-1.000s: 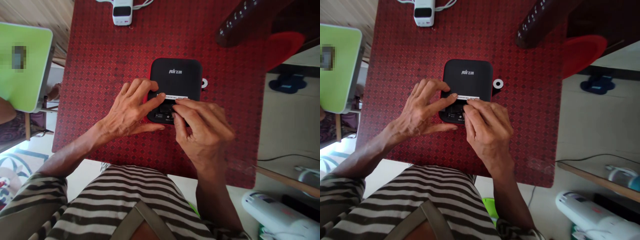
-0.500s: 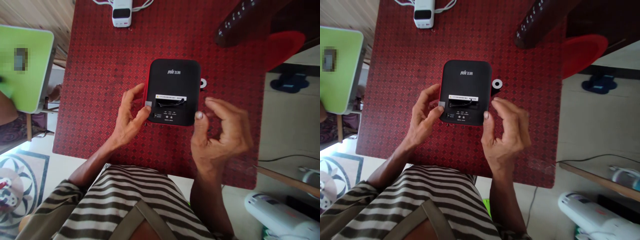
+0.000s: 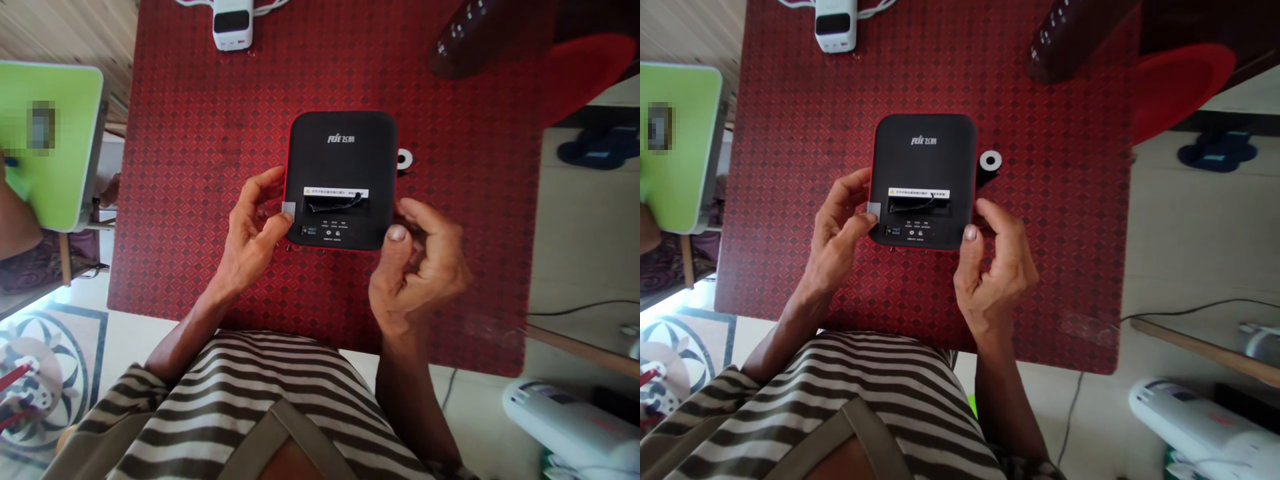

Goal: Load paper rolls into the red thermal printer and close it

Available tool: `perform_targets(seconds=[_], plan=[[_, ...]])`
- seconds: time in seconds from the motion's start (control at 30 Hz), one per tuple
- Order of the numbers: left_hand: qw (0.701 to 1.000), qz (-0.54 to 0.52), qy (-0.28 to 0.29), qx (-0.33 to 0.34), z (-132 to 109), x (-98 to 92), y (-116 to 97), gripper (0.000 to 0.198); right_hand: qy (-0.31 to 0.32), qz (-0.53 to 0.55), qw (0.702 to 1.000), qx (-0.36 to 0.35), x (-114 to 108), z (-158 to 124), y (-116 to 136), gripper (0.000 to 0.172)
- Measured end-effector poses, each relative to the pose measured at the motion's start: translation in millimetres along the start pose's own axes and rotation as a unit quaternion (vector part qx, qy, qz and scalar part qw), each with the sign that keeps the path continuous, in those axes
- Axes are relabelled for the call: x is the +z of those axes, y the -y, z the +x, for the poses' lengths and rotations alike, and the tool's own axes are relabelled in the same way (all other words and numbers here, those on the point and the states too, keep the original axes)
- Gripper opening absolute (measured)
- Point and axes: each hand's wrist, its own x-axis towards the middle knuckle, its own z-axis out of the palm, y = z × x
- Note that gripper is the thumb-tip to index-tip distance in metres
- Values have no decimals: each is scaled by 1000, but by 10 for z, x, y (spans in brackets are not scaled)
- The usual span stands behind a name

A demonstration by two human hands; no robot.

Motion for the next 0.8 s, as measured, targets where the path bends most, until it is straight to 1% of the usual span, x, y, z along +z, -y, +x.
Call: perform_targets(seconds=[0.2,0.27,0.37,0.43,0.5,0.57,0.63,0.67,0.73,0.77,0.8], plan=[[999,9,-24,-29,-4,76,-49,55,-65,67,996,-14,94,-18,-47,41],[999,1,-30,-31,8,103,-29,55,-61,67,996,-9,104,-4,-32,40],[999,-8,-37,-27,28,133,-1,57,-66,50,996,-30,108,20,-21,37],[999,-14,-38,-37,34,151,-7,56,-75,44,995,-50,110,25,-30,37],[998,-32,-38,-50,34,172,-22,54,-65,50,995,-51,104,24,-45,40],[996,-63,-44,-46,32,196,-21,54,-50,56,996,-39,77,41,-52,44],[995,-86,-50,-28,32,216,7,56,-44,53,997,-34,26,107,-40,45],[995,-89,-50,-18,33,223,28,57,-50,51,997,-43,-8,165,-26,44],[996,-76,-46,-1,34,230,77,60,-59,48,994,-84,-79,332,12,40],[997,-66,-44,5,33,230,99,63,-51,45,991,-111,-110,434,34,37],[997,-59,-44,10,32,229,118,65,-27,38,990,-132,-135,543,55,34]])
